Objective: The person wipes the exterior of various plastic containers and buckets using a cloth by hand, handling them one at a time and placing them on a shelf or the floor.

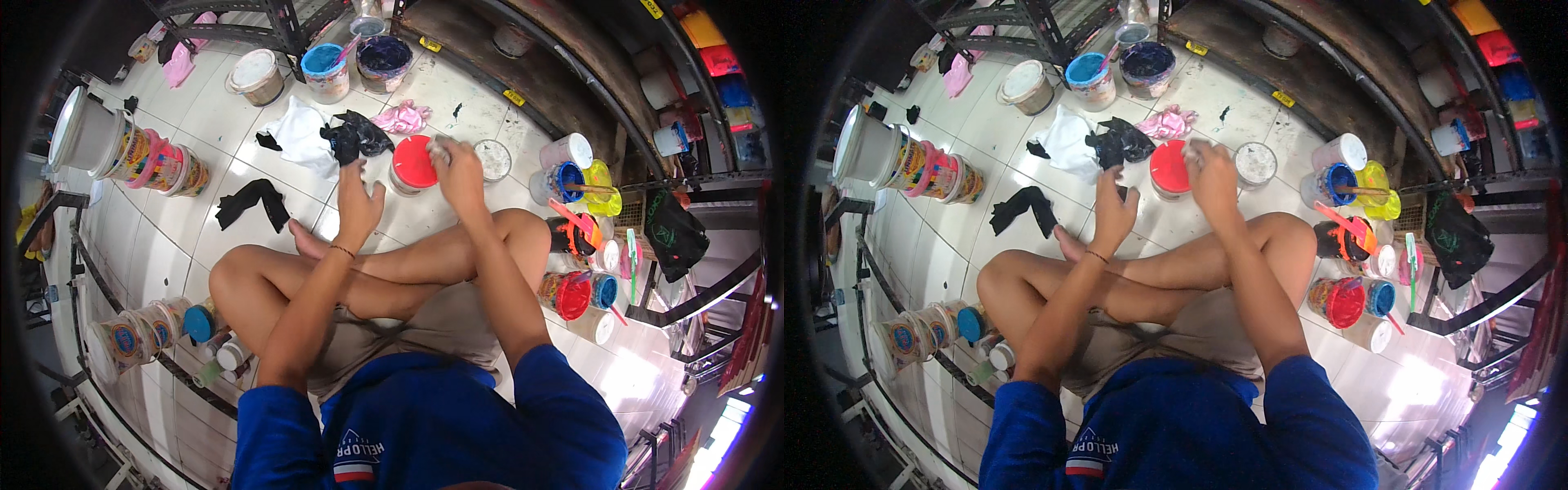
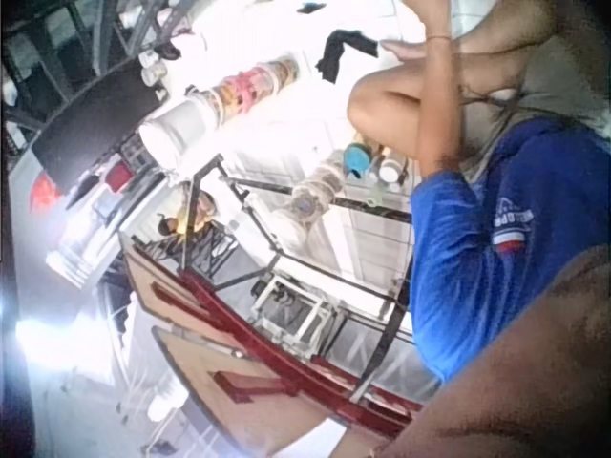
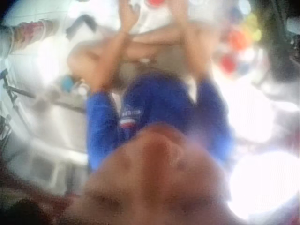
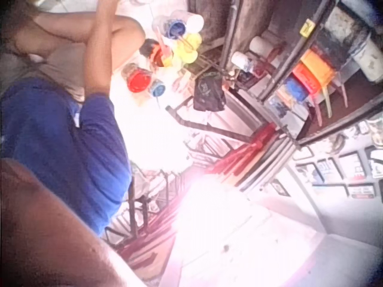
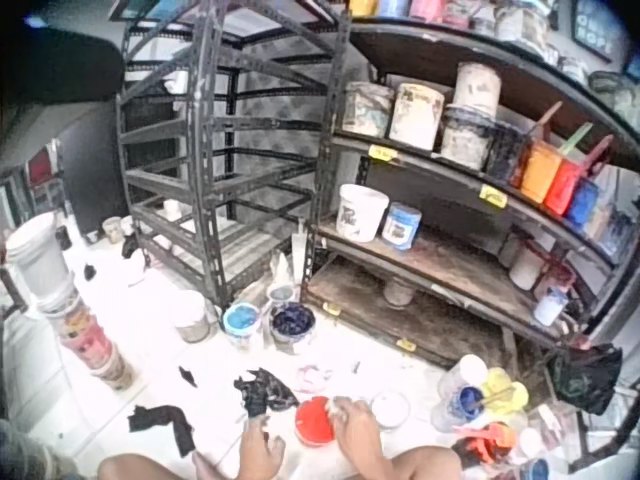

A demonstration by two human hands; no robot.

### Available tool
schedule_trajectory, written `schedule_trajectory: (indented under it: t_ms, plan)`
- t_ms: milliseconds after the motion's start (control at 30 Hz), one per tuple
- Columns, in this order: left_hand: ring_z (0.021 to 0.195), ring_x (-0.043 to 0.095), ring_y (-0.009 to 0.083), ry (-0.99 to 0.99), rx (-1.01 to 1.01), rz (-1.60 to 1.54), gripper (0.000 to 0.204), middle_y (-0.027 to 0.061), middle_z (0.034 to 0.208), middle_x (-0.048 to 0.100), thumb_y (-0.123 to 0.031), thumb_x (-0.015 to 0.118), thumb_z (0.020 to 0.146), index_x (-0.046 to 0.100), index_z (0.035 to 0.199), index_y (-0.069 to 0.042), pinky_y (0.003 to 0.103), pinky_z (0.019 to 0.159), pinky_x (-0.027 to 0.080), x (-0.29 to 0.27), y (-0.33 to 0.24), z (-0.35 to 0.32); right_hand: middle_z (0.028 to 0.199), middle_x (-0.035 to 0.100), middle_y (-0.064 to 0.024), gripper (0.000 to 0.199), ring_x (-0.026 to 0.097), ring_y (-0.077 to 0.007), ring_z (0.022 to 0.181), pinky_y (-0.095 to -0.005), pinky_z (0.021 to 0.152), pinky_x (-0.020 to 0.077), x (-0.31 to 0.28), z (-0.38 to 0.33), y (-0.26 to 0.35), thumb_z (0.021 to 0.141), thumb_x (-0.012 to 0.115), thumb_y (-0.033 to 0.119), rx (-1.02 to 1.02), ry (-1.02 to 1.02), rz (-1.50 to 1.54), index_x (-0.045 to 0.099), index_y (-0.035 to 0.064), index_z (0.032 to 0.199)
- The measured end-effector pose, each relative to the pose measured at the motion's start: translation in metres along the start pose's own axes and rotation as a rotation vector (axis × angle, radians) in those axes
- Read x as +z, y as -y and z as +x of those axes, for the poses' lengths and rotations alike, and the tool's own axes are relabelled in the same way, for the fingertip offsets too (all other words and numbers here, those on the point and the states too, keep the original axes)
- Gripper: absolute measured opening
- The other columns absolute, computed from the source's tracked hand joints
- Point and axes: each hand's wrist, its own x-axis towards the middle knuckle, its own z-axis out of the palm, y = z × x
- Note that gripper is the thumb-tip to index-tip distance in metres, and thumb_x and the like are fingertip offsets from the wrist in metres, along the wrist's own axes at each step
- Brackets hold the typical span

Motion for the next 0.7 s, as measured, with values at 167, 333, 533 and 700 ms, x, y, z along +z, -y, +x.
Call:
schedule_trajectory:
  t_ms: [167,333,533,700]
  plan:
    - [0.075,0.061,0.0263,0.218,-0.360,-0.141,0.050,0.0169,0.085,0.061,-0.033,0.071,0.082,0.053,0.108,0.006,0.035,0.070,0.048,0.034,-0.023,-0.010,0.103,0.063,-0.0211,0.027,0.063,-0.0382,0.094,-0.0445,0.083,0.0515,0.019,0.022,-0.003,0.083,0.068,0.016,-0.062,0.135,-0.040,0.068,0.0075,0.108]
    - [0.075,0.060,0.0169,0.286,-0.523,-0.340,0.043,0.0104,0.087,0.063,-0.039,0.069,0.085,0.055,0.092,0.001,0.030,0.067,0.047,0.068,0.010,-0.010,0.105,0.063,-0.0192,0.023,0.063,-0.0354,0.095,-0.0434,0.085,0.0512,0.030,0.038,-0.007,0.084,0.065,0.017,-0.430,0.394,-0.044,0.071,0.0114,0.106]
    - [0.073,0.063,0.0157,0.135,-0.657,-0.523,0.038,0.0100,0.085,0.065,-0.038,0.065,0.088,0.056,0.090,-0.001,0.028,0.063,0.046,0.068,-0.014,0.002,0.095,0.065,-0.0198,0.020,0.065,-0.0360,0.087,-0.0431,0.078,0.0529,0.032,0.038,-0.018,0.083,0.064,0.016,-0.377,0.233,-0.064,0.072,0.0083,0.100]
    - [0.064,0.062,0.0170,-0.023,-0.495,-0.348,0.036,0.0111,0.078,0.064,-0.034,0.066,0.088,0.056,0.084,0.001,0.030,0.057,0.047,0.077,0.015,0.018,0.098,0.063,-0.0185,0.016,0.064,-0.0365,0.088,-0.0434,0.079,0.0523,0.013,0.055,-0.022,0.083,0.065,0.017,-0.133,0.091,-0.171,0.071,0.0084,0.096]
